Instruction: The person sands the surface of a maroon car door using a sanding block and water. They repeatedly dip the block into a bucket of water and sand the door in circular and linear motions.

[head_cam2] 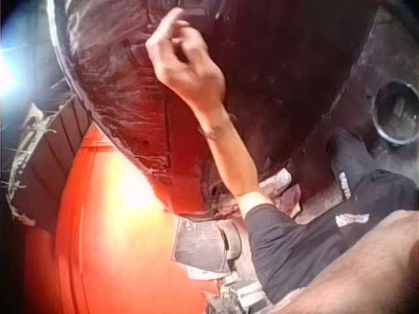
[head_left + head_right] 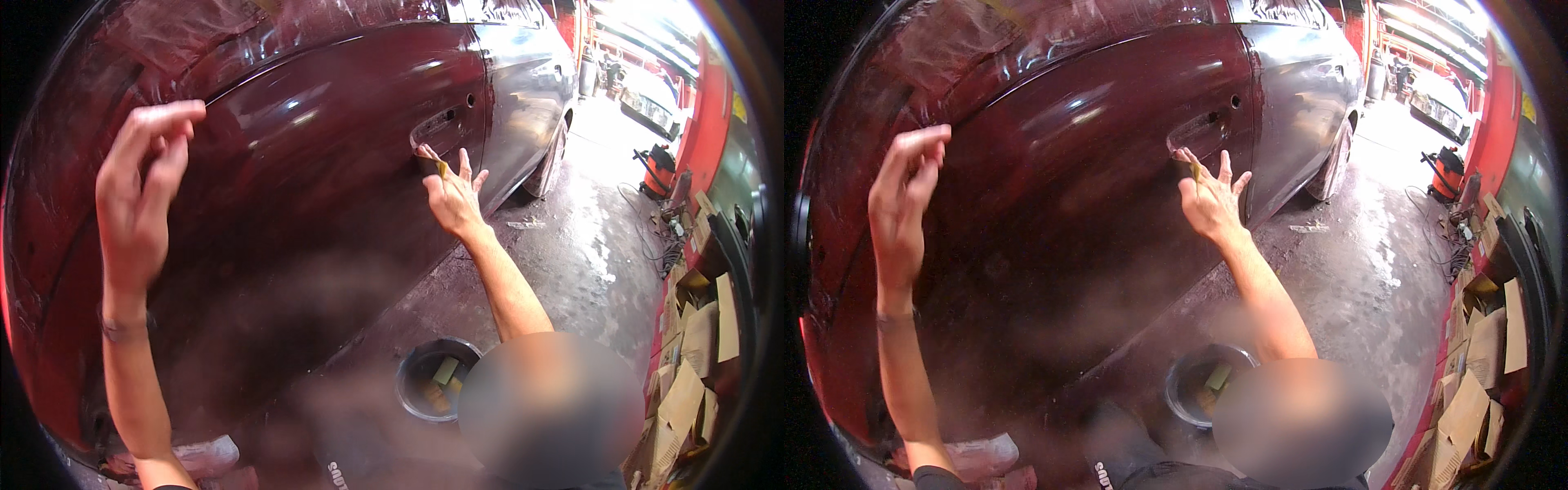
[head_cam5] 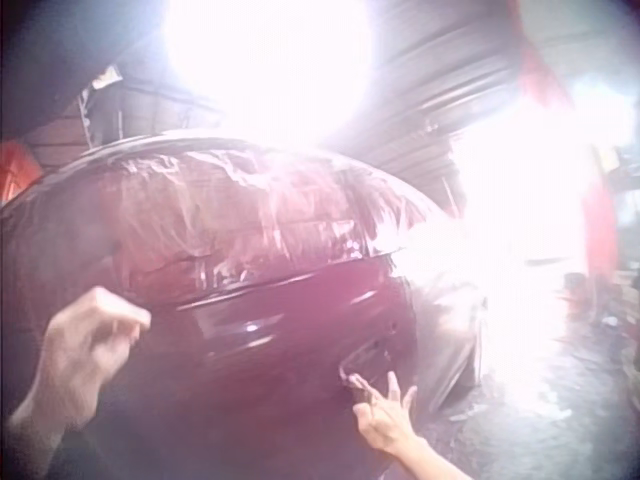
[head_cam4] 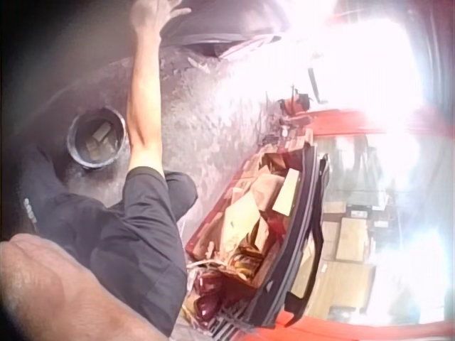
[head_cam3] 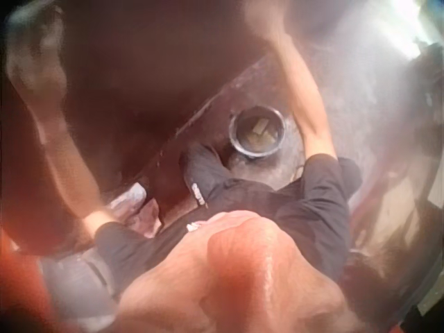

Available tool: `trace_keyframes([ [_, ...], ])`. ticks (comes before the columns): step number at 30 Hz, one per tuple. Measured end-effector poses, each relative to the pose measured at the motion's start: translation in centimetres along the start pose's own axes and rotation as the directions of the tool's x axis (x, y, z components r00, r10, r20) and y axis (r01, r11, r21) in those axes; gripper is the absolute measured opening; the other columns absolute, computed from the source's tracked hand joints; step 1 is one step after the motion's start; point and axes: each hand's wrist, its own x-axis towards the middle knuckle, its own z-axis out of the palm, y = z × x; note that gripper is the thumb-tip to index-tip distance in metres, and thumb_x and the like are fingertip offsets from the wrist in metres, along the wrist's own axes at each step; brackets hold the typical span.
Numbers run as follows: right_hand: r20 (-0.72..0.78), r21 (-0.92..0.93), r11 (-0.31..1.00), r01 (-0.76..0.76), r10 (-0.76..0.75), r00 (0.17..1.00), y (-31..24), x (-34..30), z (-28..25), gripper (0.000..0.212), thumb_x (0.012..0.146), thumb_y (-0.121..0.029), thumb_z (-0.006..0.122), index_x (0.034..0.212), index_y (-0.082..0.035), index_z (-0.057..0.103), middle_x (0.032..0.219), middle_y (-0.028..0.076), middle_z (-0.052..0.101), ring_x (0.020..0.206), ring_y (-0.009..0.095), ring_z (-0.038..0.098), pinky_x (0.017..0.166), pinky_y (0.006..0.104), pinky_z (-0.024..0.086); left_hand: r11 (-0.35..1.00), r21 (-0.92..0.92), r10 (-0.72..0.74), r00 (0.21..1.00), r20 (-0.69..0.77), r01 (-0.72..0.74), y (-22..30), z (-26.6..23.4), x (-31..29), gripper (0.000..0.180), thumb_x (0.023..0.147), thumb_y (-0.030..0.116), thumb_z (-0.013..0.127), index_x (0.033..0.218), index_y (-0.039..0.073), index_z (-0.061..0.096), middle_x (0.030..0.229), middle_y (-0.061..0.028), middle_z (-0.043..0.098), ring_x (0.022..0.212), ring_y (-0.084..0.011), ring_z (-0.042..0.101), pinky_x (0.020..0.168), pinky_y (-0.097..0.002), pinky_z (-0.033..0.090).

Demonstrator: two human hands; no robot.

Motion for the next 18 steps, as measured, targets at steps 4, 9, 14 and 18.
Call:
trace_keyframes([
  [4,0.098,0.677,0.723,-0.138,0.098,0.99,-1.7,4.1,3.6,0.055,0.112,-0.04,0.046,0.155,-0.011,0.062,0.182,0.011,0.038,0.172,0.054,0.007,0.126,0.0852,-0.005,0.936,0.347,0.077,0.997,-0.028,-0.062,-6.1,-2.6,4.1,0.03,0.114,0.01,0.06,0.139,0.007,0.075,0.131,-0.0061,0.074,0.12,-0.0164,0.068,0.111,-0.0336,0.051],
  [9,-0.055,0.097,0.995,-0.005,0.01,0.998,-3.6,-0.1,2.2,0.07,0.11,-0.036,0.049,0.177,-0.019,0.036,0.186,0.001,0.032,0.172,0.053,0.006,0.127,0.0847,-0.005,0.81,0.576,0.16,0.986,-0.036,-0.11,-10.4,-1.2,3.8,0.03,0.113,0.019,0.064,0.139,0.01,0.075,0.135,-0.0094,0.074,0.129,-0.0272,0.069,0.116,-0.0418,0.053],
  [14,0.033,0.745,0.655,-0.125,0.151,0.988,-2.8,2.5,5.4,0.046,0.112,-0.036,0.049,0.134,-0.004,0.074,0.166,0.03,0.053,0.171,0.048,0.017,0.13,0.08,0.008,0.805,0.579,0.144,0.989,0.016,-0.127,-9.8,0.5,2.6,0.032,0.113,0.026,0.065,0.14,0.012,0.075,0.138,-0.0116,0.073,0.135,-0.0324,0.066,0.119,-0.0458,0.052],
  [18,-0.186,0.019,1.0,-0.022,0.025,0.982,-2.0,0.7,5.6,0.046,0.112,-0.038,0.051,0.133,-0.005,0.075,0.16,0.028,0.057,0.165,0.048,0.028,0.131,0.0719,0.017,0.756,0.642,0.181,0.983,-0.015,-0.129,-9.9,1.5,2.1,0.035,0.113,0.031,0.067,0.141,0.012,0.075,0.139,-0.0112,0.072,0.134,-0.0328,0.066,0.118,-0.0455,0.052],
])
